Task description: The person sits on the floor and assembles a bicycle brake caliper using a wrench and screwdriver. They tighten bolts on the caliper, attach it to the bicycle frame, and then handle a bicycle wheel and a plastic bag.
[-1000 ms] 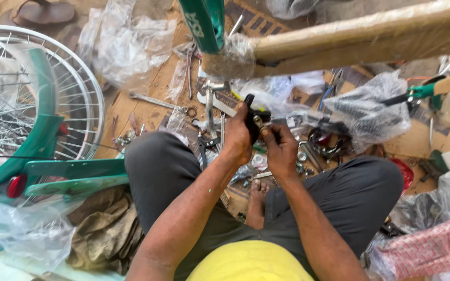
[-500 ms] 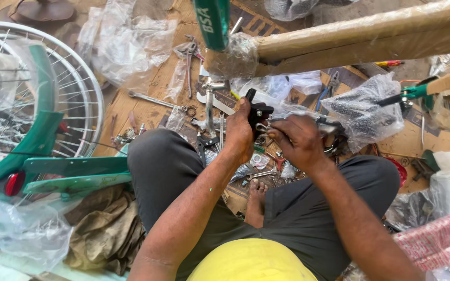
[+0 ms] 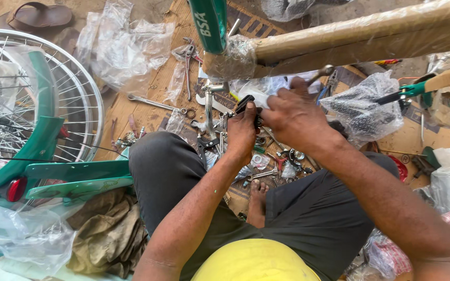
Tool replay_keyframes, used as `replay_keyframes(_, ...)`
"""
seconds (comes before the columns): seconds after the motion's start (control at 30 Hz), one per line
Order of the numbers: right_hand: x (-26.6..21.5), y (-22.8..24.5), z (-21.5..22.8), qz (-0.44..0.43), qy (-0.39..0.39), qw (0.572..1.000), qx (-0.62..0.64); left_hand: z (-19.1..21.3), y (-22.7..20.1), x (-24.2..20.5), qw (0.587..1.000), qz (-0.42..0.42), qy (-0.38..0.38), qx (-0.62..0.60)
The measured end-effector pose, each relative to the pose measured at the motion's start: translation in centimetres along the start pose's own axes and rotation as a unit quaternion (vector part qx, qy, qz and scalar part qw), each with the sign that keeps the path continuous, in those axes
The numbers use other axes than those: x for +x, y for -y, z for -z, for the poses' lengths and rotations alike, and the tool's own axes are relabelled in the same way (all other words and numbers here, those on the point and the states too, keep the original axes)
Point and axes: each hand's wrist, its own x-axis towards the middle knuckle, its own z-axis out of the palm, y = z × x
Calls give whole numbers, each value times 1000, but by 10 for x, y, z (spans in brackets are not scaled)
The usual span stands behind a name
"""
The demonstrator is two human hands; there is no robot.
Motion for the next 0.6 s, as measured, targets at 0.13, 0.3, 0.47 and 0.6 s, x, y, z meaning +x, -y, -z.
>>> replay_keyframes(0.13, -24, 1, -50, -149, -125, 949, 249, 5, 0, 2, 998, 29, -1, -49)
replay_keyframes(0.3, -33, 75, -138, -426, -258, 672, 548, 3, -6, 3, 999, 1, -34, -26)
replay_keyframes(0.47, -43, 59, -137, -353, -269, 750, 490, 3, -22, -4, 996, 22, 25, -78)
replay_keyframes(0.6, -54, 40, -83, -212, -295, 872, 326, 2, -30, -12, 996, 17, 42, -80)
